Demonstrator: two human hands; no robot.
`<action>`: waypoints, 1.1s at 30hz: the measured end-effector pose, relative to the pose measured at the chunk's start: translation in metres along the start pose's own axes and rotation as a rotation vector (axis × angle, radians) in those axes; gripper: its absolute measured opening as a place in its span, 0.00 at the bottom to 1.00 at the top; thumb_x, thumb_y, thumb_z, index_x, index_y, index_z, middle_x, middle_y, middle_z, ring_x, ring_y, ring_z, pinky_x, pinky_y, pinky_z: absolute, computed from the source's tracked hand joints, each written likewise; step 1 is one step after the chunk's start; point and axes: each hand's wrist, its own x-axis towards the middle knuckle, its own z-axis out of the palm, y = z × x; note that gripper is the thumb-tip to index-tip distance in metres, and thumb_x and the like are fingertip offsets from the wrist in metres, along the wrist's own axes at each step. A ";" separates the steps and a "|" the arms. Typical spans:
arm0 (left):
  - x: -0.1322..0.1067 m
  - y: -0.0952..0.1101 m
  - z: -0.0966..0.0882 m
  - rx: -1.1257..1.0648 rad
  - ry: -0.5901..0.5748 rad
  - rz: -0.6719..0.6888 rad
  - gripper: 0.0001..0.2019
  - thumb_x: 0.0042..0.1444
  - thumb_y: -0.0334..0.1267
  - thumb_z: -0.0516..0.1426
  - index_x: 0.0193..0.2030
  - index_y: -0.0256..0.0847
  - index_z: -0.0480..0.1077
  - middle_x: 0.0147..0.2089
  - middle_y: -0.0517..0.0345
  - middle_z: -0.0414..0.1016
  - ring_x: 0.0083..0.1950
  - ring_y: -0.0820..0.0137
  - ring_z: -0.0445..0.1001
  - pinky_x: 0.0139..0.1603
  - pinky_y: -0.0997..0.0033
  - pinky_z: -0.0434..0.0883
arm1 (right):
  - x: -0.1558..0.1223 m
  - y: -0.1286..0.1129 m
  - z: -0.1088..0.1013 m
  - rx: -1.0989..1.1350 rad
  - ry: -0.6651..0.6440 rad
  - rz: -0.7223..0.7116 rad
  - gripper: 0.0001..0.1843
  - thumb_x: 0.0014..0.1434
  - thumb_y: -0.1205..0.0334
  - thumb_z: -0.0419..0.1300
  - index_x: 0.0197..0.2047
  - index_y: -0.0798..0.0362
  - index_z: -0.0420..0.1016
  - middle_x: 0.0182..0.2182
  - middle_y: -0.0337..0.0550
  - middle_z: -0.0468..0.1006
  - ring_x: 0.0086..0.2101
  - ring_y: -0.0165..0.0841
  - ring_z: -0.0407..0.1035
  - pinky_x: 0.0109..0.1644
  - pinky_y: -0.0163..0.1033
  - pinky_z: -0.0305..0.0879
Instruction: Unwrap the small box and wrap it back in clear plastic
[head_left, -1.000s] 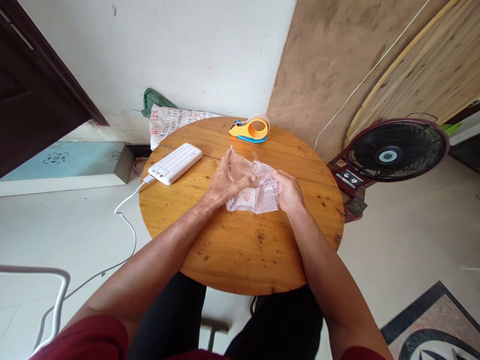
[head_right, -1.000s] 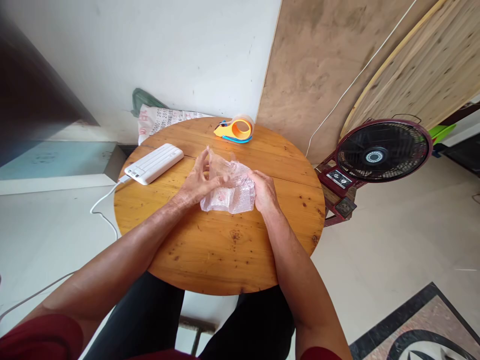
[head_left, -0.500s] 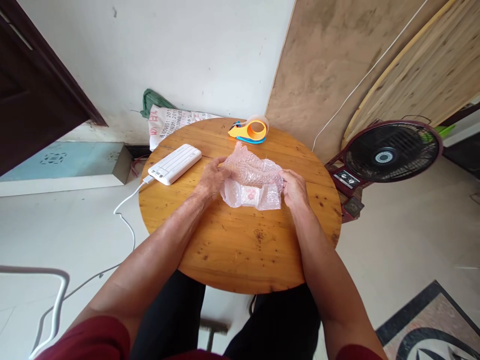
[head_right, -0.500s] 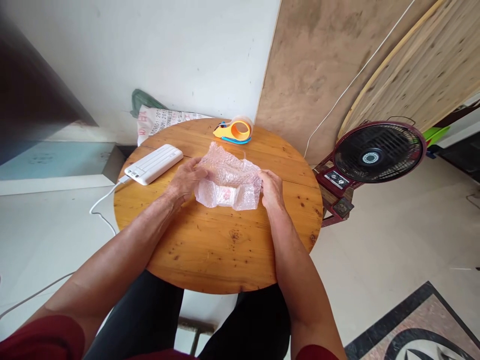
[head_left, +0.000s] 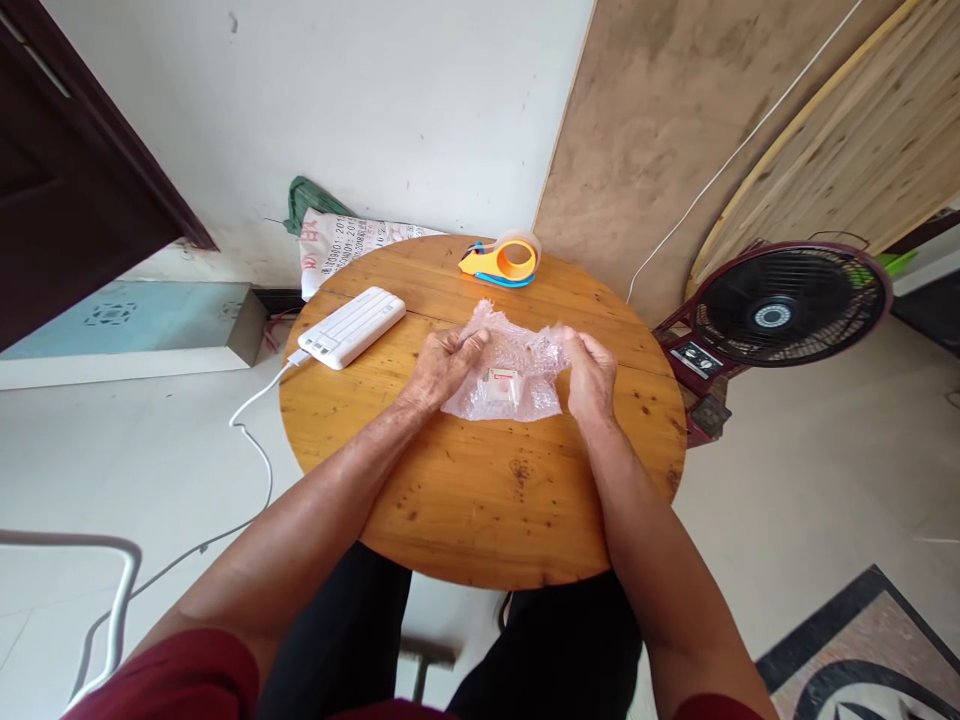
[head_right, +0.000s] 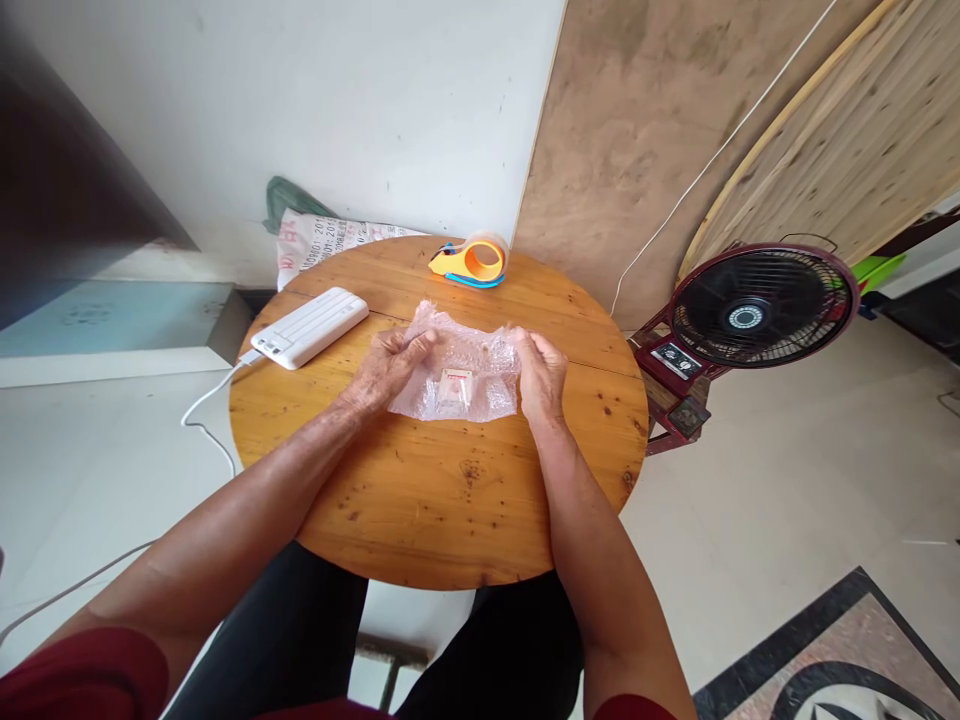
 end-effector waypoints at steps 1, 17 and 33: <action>0.002 -0.002 0.000 -0.024 0.035 -0.041 0.23 0.53 0.57 0.59 0.22 0.38 0.68 0.21 0.61 0.67 0.22 0.76 0.61 0.24 0.74 0.58 | 0.002 -0.001 -0.001 0.070 0.024 0.044 0.13 0.55 0.51 0.65 0.28 0.52 0.77 0.26 0.34 0.76 0.30 0.27 0.70 0.39 0.33 0.66; 0.006 -0.006 -0.010 0.281 0.383 0.360 0.22 0.56 0.47 0.58 0.55 0.40 0.69 0.52 0.47 0.73 0.53 0.59 0.72 0.56 0.53 0.70 | 0.016 0.006 -0.014 0.275 0.114 0.373 0.17 0.43 0.51 0.73 0.28 0.51 0.73 0.26 0.33 0.78 0.26 0.25 0.72 0.27 0.28 0.66; -0.010 0.010 -0.006 0.473 -0.076 0.177 0.14 0.52 0.38 0.54 0.42 0.38 0.77 0.32 0.54 0.80 0.33 0.67 0.75 0.35 0.72 0.69 | 0.022 0.009 -0.018 0.224 0.163 0.347 0.16 0.45 0.52 0.71 0.28 0.51 0.71 0.27 0.34 0.78 0.26 0.27 0.71 0.27 0.31 0.67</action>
